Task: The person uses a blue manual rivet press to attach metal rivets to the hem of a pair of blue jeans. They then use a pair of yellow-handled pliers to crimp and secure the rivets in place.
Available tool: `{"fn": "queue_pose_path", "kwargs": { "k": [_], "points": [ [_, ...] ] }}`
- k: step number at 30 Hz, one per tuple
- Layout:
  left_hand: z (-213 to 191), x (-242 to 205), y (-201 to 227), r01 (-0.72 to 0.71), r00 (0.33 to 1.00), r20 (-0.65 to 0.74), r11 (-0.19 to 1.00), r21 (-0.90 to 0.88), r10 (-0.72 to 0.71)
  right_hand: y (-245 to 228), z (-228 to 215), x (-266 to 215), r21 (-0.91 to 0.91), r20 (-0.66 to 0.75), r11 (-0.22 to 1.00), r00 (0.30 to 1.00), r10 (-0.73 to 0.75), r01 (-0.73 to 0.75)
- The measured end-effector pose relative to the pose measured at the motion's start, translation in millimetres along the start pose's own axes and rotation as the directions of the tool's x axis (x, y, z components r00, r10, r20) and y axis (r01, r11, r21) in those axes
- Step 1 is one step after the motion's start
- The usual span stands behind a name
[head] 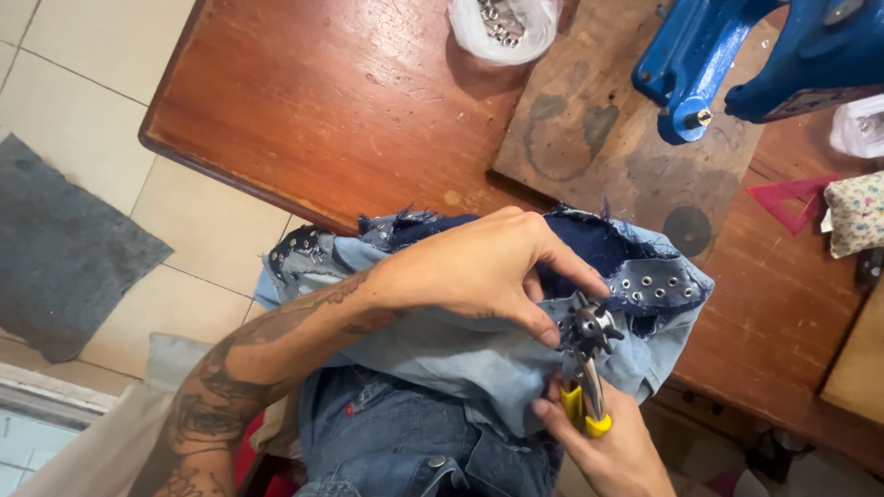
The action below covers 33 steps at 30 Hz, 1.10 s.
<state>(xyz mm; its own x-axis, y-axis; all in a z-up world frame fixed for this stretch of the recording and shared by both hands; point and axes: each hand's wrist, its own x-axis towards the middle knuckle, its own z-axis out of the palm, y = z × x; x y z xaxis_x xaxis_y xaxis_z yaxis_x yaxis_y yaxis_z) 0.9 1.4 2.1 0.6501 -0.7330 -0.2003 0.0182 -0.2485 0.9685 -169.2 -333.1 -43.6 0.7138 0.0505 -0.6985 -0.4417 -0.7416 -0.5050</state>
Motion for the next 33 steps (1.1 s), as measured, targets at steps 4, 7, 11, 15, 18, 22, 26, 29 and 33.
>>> {"fn": "queue_pose_path", "kwargs": {
  "k": [4, 7, 11, 15, 18, 22, 26, 29, 33],
  "points": [
    [-9, -3, -9, -0.123, 0.992, 0.009, 0.991, 0.06, 0.123, -19, 1, -3, 0.014, -0.039, 1.0, 0.999, -0.007, 0.007],
    [-14, -15, -15, -0.263, 0.965, 0.02, 0.962, 0.08, 0.262, -27, -3, -4, 0.019, -0.039, 0.998, 0.998, 0.053, -0.052],
    [-15, -23, -17, -0.268, 0.962, -0.03, 0.962, 0.056, 0.27, -37, -3, -2, 0.059, -0.036, 0.99, 0.991, 0.127, -0.125],
    [-11, -16, -25, -0.304, 0.95, -0.07, 0.953, 0.017, 0.304, -16, -1, 2, 0.069, -0.048, 0.995, 0.996, 0.08, -0.076],
    [-10, -18, -22, -0.268, 0.963, -0.05, 0.96, -0.084, 0.265, 2, -6, -4, 0.433, 0.128, 0.898, 0.991, 0.028, -0.081],
    [-12, -21, -20, -0.253, 0.967, -0.065, 0.964, -0.084, 0.248, 15, -10, -13, 0.411, 0.173, 0.908, 0.971, -0.162, 0.078],
    [-10, -21, -15, -0.206, 0.976, -0.078, 0.977, -0.059, 0.201, 10, -6, -22, 0.2, 0.095, 0.973, 0.987, -0.133, 0.112],
    [-9, -22, -14, -0.217, 0.974, -0.082, 0.974, -0.072, 0.211, 8, -14, -26, 0.031, 0.075, 0.982, 0.98, -0.186, 0.184],
    [-5, -19, -22, -0.321, 0.942, -0.105, 0.947, 0.016, 0.32, -4, -18, -28, 0.017, 0.095, 0.986, 0.982, -0.165, 0.164]
  ]
}}
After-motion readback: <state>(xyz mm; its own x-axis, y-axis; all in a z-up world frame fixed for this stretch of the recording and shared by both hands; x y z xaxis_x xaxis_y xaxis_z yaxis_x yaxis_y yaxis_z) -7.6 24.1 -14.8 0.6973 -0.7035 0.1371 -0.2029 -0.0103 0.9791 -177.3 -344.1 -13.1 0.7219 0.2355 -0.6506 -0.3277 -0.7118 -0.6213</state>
